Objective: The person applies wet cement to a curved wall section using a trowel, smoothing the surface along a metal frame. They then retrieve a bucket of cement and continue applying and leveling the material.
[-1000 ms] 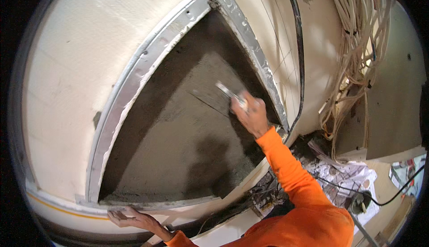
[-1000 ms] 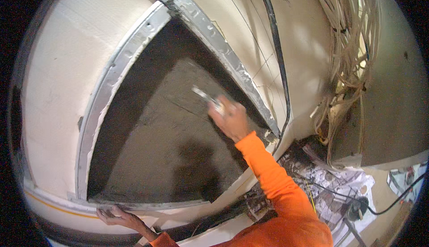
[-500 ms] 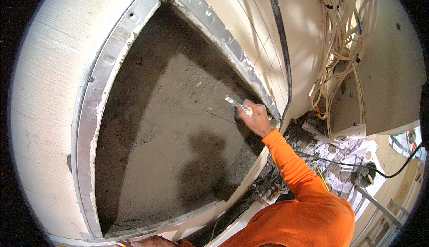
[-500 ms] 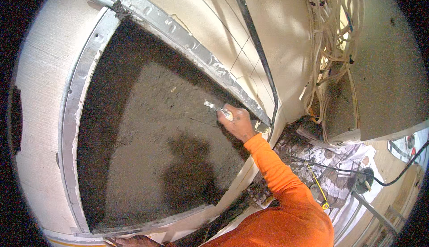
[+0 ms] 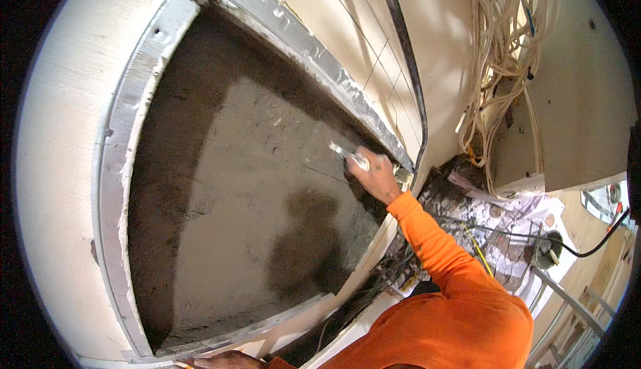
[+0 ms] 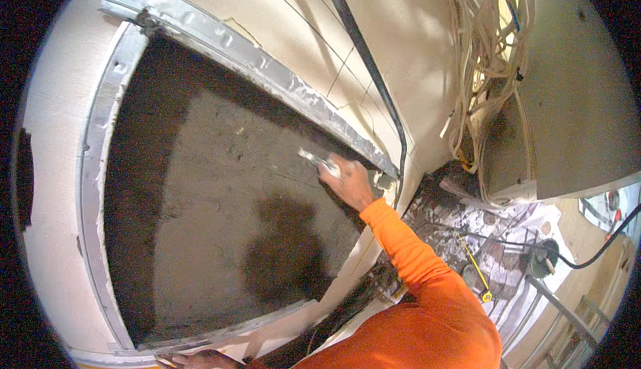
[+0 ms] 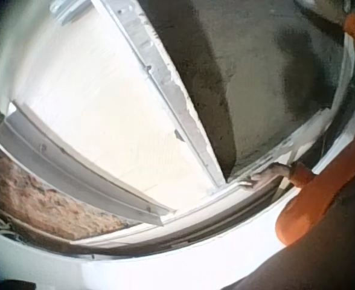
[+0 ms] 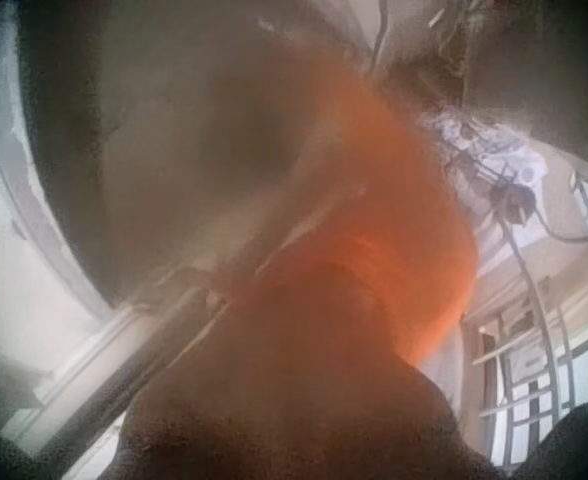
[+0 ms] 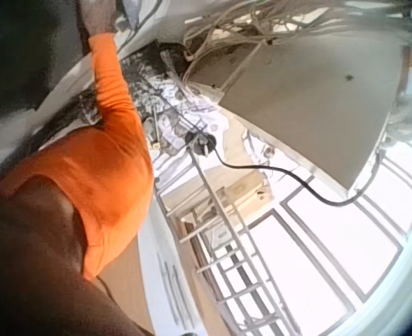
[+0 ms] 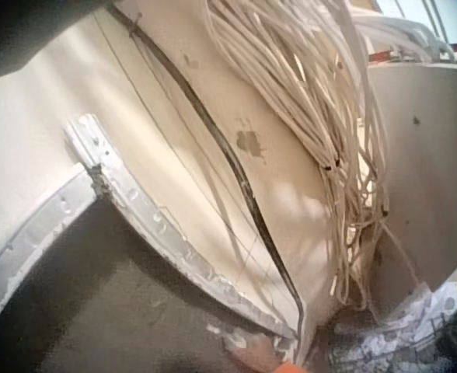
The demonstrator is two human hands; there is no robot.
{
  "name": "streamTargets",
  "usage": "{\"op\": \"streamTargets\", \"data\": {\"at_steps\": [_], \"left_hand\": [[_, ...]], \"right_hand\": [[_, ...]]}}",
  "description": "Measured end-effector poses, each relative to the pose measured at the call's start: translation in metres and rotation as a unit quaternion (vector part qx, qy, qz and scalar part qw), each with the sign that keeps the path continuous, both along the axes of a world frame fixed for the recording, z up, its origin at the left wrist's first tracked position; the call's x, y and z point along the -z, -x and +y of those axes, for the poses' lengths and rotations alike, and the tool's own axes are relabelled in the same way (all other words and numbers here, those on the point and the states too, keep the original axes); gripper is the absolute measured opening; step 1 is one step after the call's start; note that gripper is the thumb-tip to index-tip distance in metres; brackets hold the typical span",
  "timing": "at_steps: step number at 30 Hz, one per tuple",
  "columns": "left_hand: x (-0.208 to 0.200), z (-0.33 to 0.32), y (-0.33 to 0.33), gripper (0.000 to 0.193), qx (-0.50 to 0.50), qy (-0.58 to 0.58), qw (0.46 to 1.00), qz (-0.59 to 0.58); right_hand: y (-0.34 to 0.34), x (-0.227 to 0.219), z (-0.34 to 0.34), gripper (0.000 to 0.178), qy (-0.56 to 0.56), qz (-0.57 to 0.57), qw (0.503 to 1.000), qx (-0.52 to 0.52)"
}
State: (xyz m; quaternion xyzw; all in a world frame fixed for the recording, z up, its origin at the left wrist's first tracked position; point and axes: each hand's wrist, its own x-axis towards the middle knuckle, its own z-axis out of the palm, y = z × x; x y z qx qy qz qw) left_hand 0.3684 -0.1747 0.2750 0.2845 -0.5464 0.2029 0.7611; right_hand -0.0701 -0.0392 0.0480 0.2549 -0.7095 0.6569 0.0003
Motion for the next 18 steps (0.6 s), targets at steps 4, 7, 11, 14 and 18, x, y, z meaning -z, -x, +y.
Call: {"op": "streamTargets", "data": {"at_steps": [4,7,11,14,18], "left_hand": [[-0.002,0.002,-0.004,0.074,-0.004,-0.005,1.000,0.010],[0.002,0.004,-0.011,0.075,-0.008,-0.013,1.000,0.011],[0.003,0.001,-0.010,0.077,-0.005,-0.024,1.000,0.004],[0.001,0.005,-0.013,0.078,-0.006,-0.033,0.999,-0.002],[-0.004,0.007,-0.015,0.080,-0.008,-0.035,0.999,-0.001]], "right_hand": [[0.008,-0.033,-0.001,0.029,0.006,0.022,0.999,-0.040],[0.008,-0.141,-0.015,0.033,0.059,0.125,0.990,-0.020],[0.018,-0.197,-0.016,0.026,0.101,0.175,0.979,0.016],[0.011,-0.145,-0.008,0.031,0.091,0.087,0.991,-0.048],[0.004,-0.128,0.002,0.032,0.047,0.014,0.996,-0.069]]}}
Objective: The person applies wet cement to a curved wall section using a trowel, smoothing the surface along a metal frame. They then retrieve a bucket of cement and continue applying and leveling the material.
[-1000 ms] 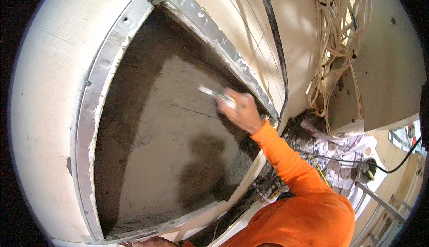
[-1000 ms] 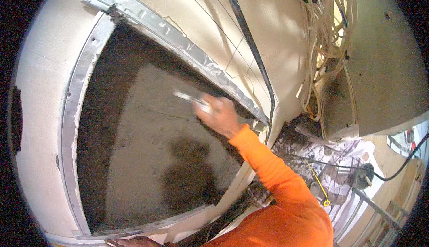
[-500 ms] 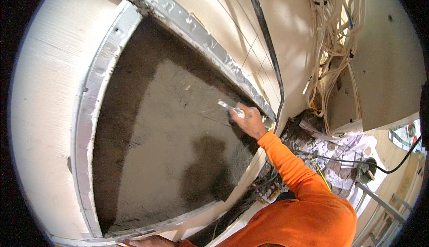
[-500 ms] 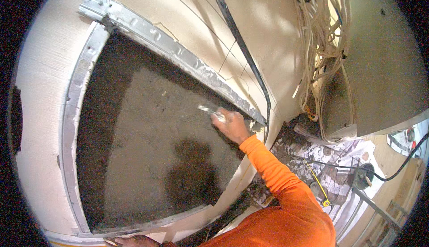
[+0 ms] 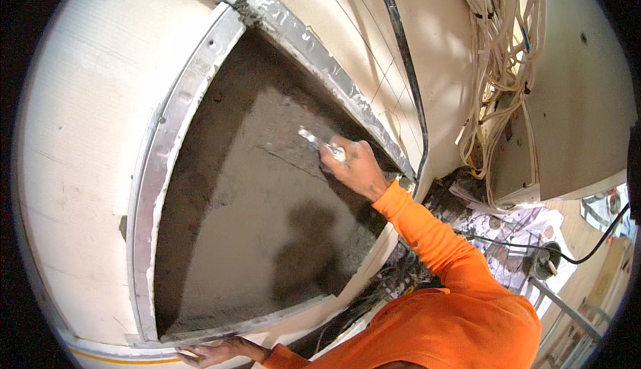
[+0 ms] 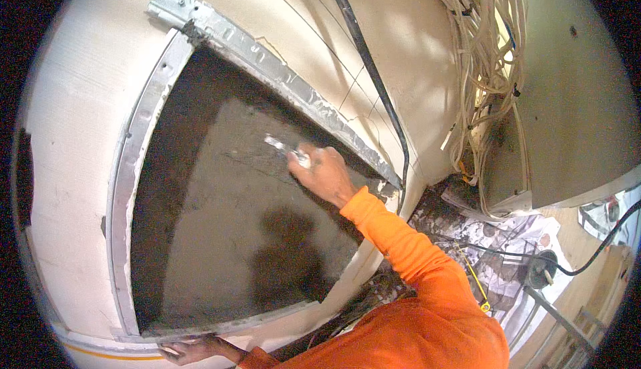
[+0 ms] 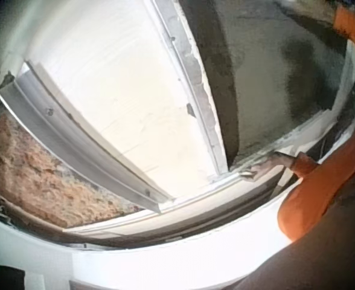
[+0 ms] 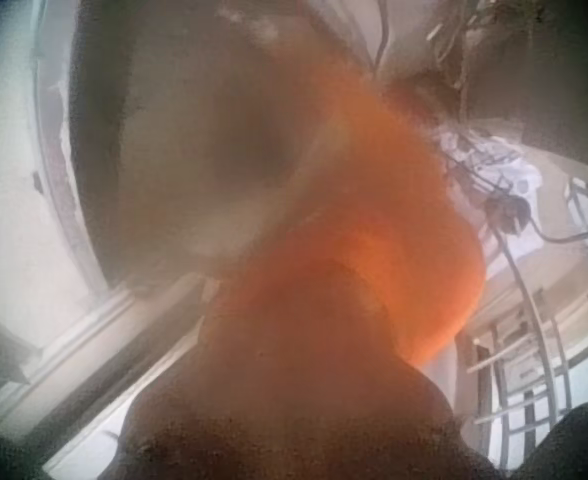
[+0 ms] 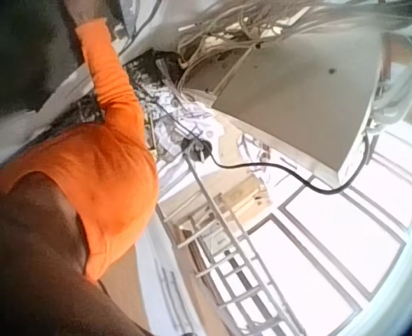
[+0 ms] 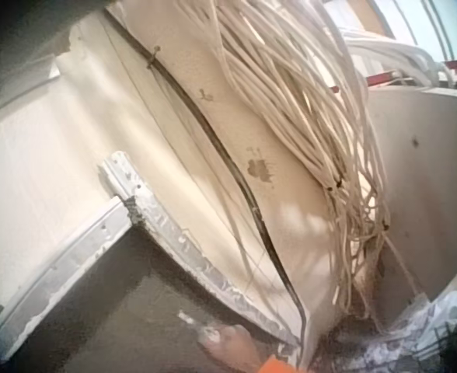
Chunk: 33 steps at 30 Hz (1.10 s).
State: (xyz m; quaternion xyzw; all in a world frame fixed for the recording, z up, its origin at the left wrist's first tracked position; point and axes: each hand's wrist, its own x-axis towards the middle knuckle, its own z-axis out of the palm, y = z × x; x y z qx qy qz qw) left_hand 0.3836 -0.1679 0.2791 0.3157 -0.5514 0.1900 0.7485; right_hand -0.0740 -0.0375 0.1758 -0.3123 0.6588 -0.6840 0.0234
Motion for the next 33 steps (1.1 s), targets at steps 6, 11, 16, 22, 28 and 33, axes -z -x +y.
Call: {"op": "streamTargets", "data": {"at_steps": [6,11,16,22,28,33], "left_hand": [[0.015,-0.003,-0.004,0.083,-0.010,-0.013,1.000,-0.004],[0.001,0.004,-0.001,0.085,-0.007,-0.020,1.000,-0.011],[0.011,-0.008,-0.009,0.084,0.007,-0.004,1.000,-0.002],[0.007,-0.005,0.009,0.075,0.041,0.010,0.999,0.001],[0.001,-0.002,0.007,0.067,0.061,0.021,0.998,0.011],[0.003,-0.006,0.008,0.062,0.093,0.030,0.994,0.044]], "right_hand": [[0.010,-0.063,-0.021,0.027,0.062,0.132,0.987,0.062],[0.009,0.001,-0.003,0.028,0.056,0.045,0.997,0.039],[0.019,-0.088,-0.024,0.033,0.066,0.124,0.989,0.048],[0.003,0.024,-0.014,0.034,-0.008,0.038,0.998,0.046],[-0.006,0.082,-0.002,0.034,-0.039,-0.025,0.999,-0.019],[0.002,-0.070,-0.028,0.036,0.026,0.117,0.992,0.027]]}}
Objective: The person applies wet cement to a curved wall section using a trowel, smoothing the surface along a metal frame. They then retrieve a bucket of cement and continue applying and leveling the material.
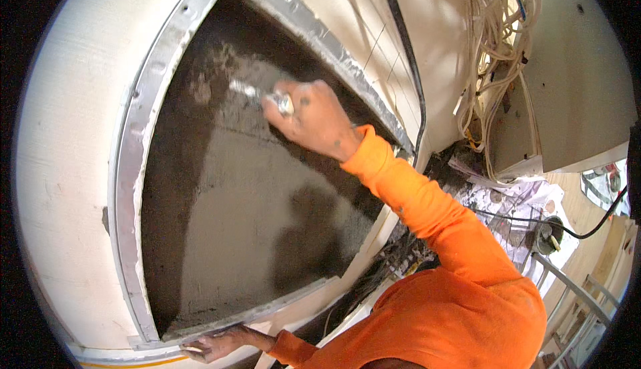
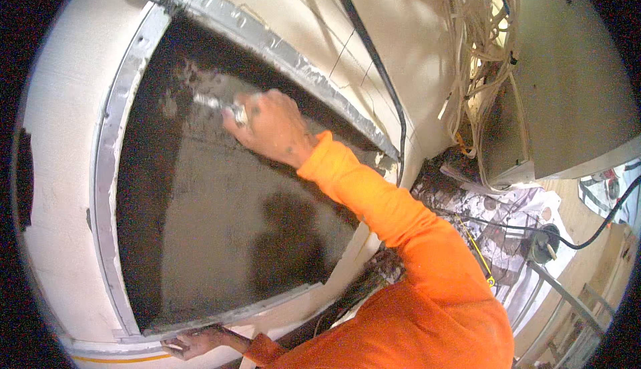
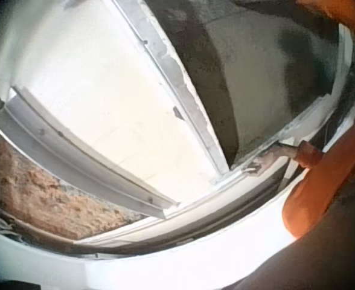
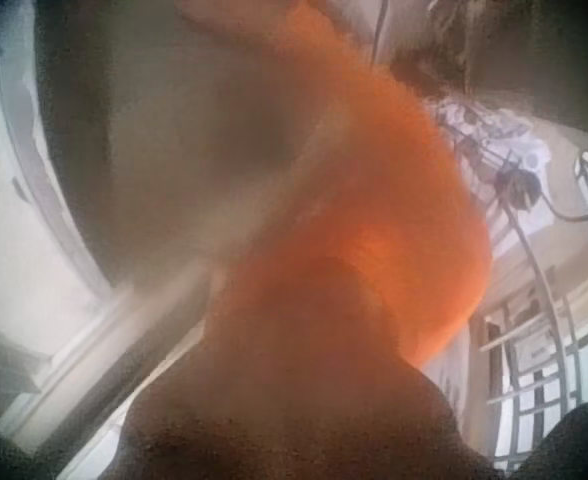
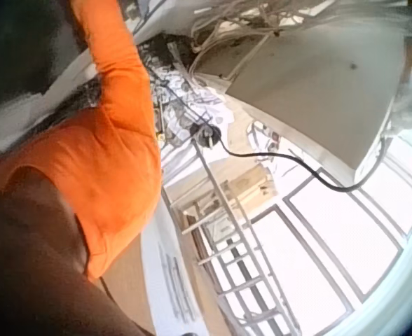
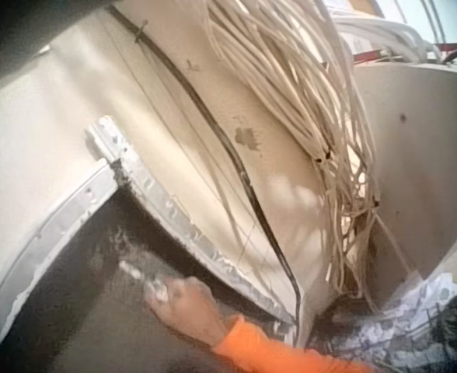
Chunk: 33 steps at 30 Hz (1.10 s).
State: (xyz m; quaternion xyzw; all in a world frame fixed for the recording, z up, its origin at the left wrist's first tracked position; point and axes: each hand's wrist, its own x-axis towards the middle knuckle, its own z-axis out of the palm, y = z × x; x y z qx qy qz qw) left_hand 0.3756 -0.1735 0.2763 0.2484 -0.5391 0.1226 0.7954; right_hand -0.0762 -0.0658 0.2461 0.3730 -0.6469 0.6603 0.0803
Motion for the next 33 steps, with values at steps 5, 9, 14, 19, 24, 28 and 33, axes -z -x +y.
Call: {"op": "streamTargets", "data": {"at_steps": [5,9,14,19,24,28,33], "left_hand": [[-0.002,-0.004,-0.002,0.064,-0.014,0.033,0.998,-0.050],[0.000,-0.008,-0.010,0.064,-0.015,0.029,0.998,-0.052],[0.005,0.004,-0.008,0.066,-0.024,0.011,0.999,-0.043],[0.003,-0.006,0.002,0.066,-0.014,0.019,0.999,-0.038],[0.002,-0.004,-0.009,0.066,-0.026,0.026,0.999,-0.037],[0.000,-0.004,-0.009,0.067,-0.020,0.027,0.999,-0.037],[0.004,0.000,-0.009,0.071,0.003,0.004,1.000,-0.017]], "right_hand": [[-0.006,0.105,0.010,0.031,0.009,-0.059,0.998,0.022],[-0.003,0.158,0.027,0.029,-0.053,-0.163,0.985,-0.019],[0.008,0.046,0.011,0.032,-0.023,-0.040,0.999,-0.022],[0.005,0.126,0.017,0.030,0.000,-0.057,0.998,0.026],[0.002,0.116,0.028,0.028,-0.064,-0.093,0.993,-0.027],[0.017,-0.004,0.007,0.032,0.050,0.037,0.998,0.009],[0.013,-0.003,0.010,0.036,0.021,-0.018,1.000,0.011]]}}
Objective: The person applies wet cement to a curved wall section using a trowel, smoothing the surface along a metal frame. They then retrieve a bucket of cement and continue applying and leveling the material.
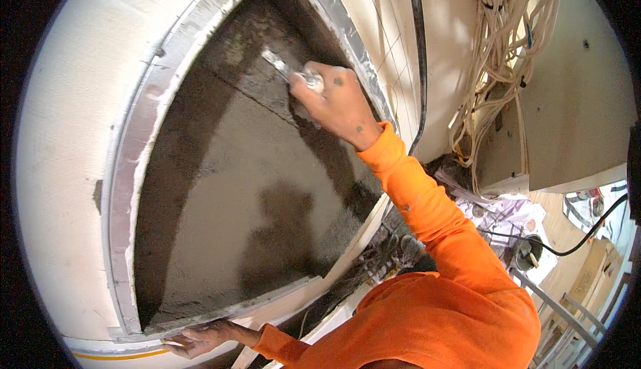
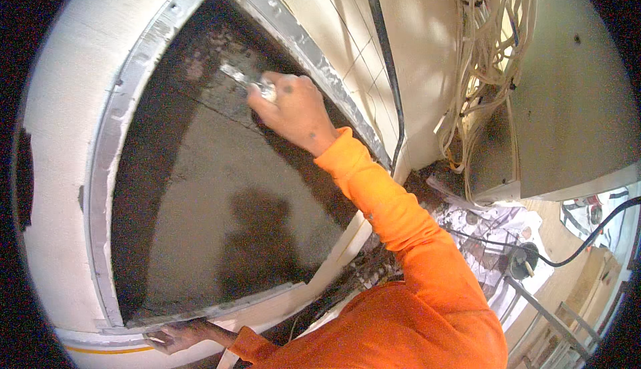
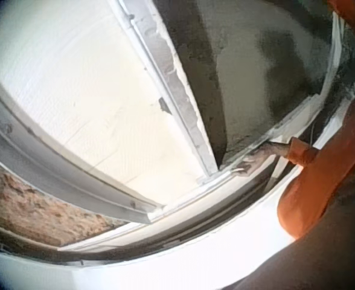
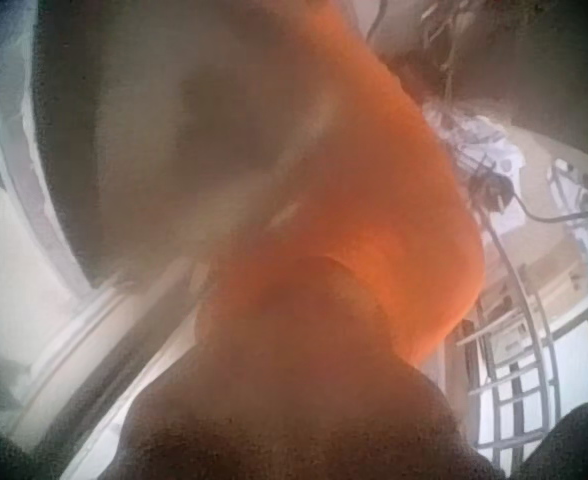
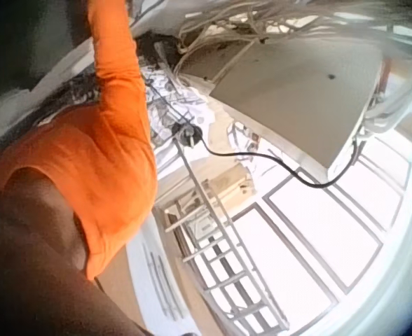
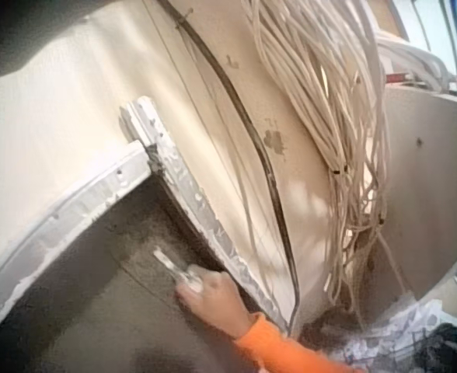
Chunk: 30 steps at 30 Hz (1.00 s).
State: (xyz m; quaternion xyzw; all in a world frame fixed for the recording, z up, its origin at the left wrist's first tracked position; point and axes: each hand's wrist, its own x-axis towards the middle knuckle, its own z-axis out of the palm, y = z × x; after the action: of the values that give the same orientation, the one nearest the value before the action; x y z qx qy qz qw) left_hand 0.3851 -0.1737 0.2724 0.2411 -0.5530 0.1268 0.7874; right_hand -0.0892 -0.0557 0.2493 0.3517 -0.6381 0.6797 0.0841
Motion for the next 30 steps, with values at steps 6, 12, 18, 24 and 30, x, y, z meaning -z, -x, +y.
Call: {"op": "streamTargets", "data": {"at_steps": [6,12,18,24,30], "left_hand": [[-0.008,-0.007,0.004,0.068,-0.022,0.018,0.999,-0.019],[-0.004,0.001,0.004,0.064,-0.025,0.031,0.999,-0.023],[0.001,0.005,0.008,0.066,-0.004,-0.004,1.000,-0.018],[-0.009,0.002,0.012,0.081,-0.067,0.039,0.994,-0.073],[0.002,-0.003,-0.002,0.067,-0.014,0.032,0.999,-0.012]], "right_hand": [[-0.012,0.219,0.016,0.042,-0.073,-0.082,0.993,0.050],[-0.020,0.152,0.012,0.042,-0.173,-0.097,0.979,-0.052],[-0.032,0.134,0.007,0.038,-0.072,-0.039,0.996,0.022],[-0.021,0.205,0.012,0.040,-0.132,-0.103,0.986,0.016],[-0.045,0.069,-0.006,0.038,-0.065,0.010,0.998,0.008]]}}
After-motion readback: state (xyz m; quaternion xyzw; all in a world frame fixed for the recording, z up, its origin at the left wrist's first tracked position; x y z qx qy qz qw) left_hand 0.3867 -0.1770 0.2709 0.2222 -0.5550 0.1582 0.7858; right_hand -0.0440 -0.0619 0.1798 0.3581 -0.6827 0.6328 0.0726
